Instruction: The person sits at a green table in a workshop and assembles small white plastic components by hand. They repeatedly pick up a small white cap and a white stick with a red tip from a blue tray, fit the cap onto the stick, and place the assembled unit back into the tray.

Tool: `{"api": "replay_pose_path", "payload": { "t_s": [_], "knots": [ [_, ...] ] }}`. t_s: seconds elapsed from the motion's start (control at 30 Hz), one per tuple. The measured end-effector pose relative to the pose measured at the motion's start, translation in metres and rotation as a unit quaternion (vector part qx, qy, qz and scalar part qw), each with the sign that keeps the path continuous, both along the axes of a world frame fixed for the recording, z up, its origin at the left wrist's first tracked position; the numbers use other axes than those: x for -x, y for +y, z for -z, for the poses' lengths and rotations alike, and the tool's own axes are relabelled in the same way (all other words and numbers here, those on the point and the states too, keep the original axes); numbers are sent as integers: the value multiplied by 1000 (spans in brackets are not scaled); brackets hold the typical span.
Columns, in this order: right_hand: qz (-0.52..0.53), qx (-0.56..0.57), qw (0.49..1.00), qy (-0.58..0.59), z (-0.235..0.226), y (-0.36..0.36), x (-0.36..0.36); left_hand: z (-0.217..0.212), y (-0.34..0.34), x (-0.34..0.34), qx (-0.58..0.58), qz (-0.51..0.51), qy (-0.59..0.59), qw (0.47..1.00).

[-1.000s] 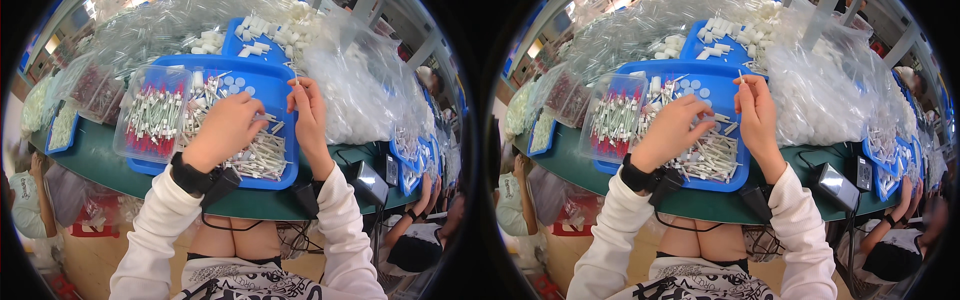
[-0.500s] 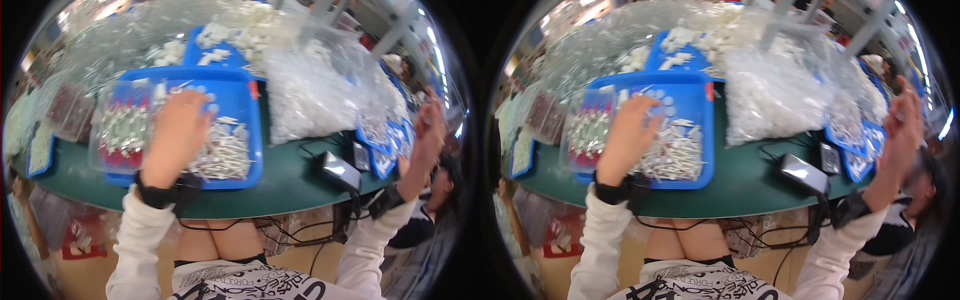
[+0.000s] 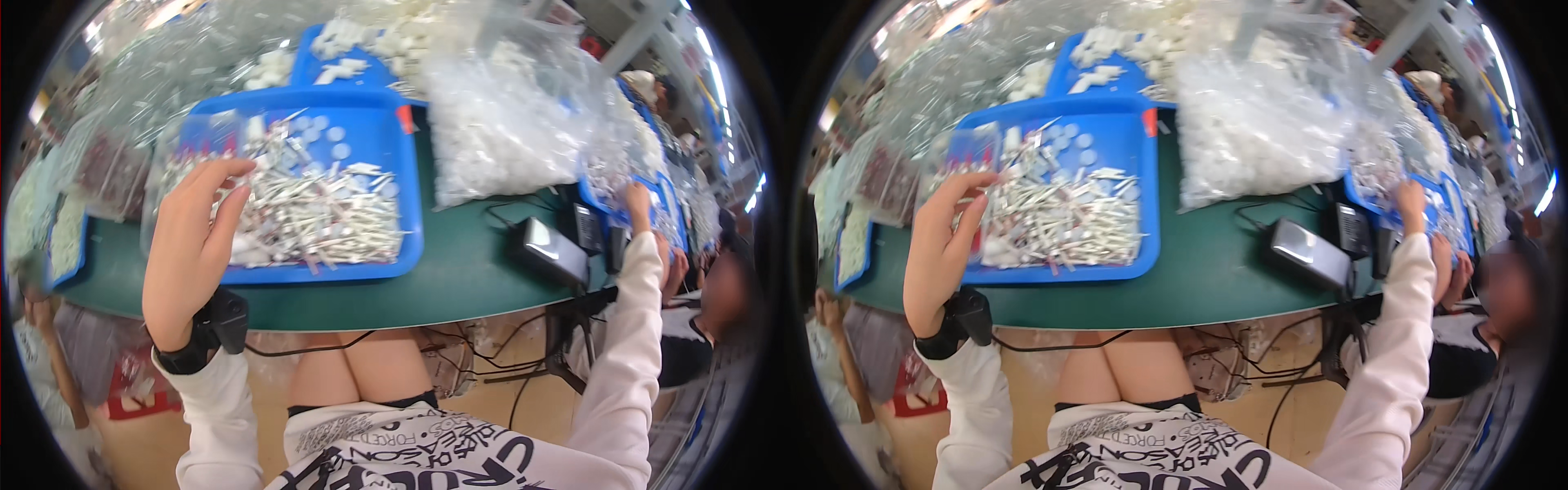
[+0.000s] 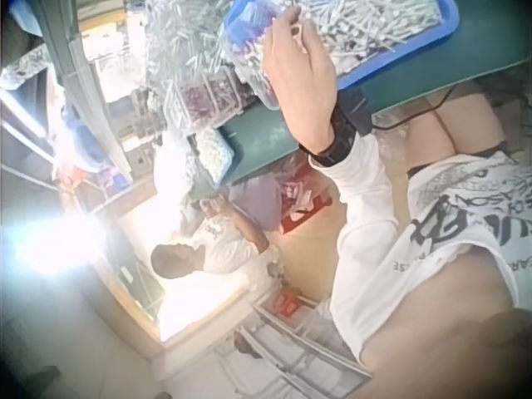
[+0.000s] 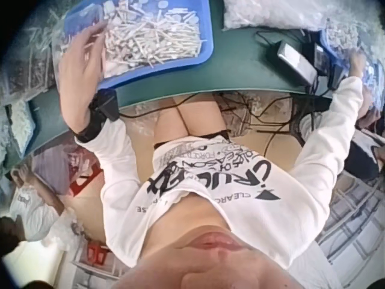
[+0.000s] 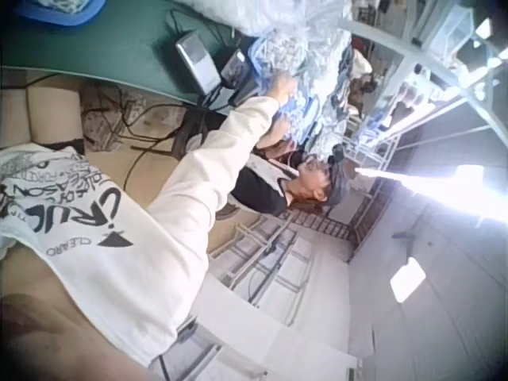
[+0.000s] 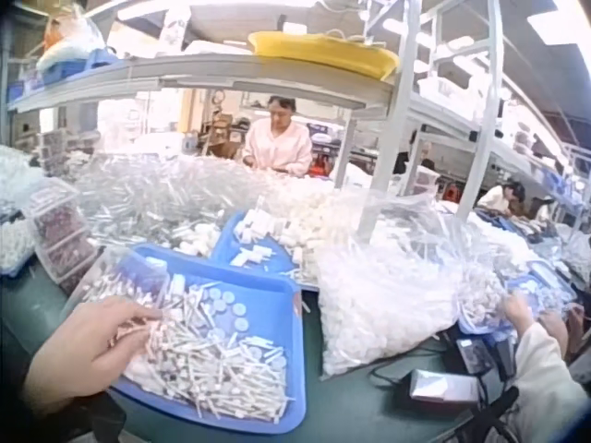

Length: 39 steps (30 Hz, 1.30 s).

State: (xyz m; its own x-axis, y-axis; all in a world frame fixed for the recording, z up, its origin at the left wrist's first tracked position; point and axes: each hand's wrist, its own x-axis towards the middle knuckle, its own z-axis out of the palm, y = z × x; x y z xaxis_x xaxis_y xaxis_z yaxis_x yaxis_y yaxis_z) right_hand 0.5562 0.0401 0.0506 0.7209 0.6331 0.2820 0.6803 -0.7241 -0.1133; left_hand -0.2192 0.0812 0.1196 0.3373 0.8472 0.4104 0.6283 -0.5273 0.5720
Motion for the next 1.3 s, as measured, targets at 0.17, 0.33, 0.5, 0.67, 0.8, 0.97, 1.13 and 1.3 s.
{"api": "replay_pose_path", "payload": {
  "t_s": [0.17,0.33,0.5,0.67,0.8,0.97,1.13,1.3],
  "knots": [
    [2,-10,992,-130,-19,-13,62,-1,-2,16,-5,-31,-37,999],
    [-66,-127,980,-138,-107,-42,286,13,4,-1,-12,44,55,997],
    [-406,-115,880,221,-117,-30,450,42,12,-9,-62,62,202,976],
    [-592,-29,771,233,-51,33,524,46,16,-16,-57,70,176,980],
    [-611,-28,757,232,-11,71,550,41,19,-18,-28,68,60,996],
    [-610,-32,753,244,-5,81,543,25,25,-23,-24,45,-3,999],
    [-556,-157,734,357,2,84,528,14,34,-54,24,19,-54,998],
    [-484,-268,654,516,16,93,514,31,58,-85,154,121,-281,940]
  ]
}}
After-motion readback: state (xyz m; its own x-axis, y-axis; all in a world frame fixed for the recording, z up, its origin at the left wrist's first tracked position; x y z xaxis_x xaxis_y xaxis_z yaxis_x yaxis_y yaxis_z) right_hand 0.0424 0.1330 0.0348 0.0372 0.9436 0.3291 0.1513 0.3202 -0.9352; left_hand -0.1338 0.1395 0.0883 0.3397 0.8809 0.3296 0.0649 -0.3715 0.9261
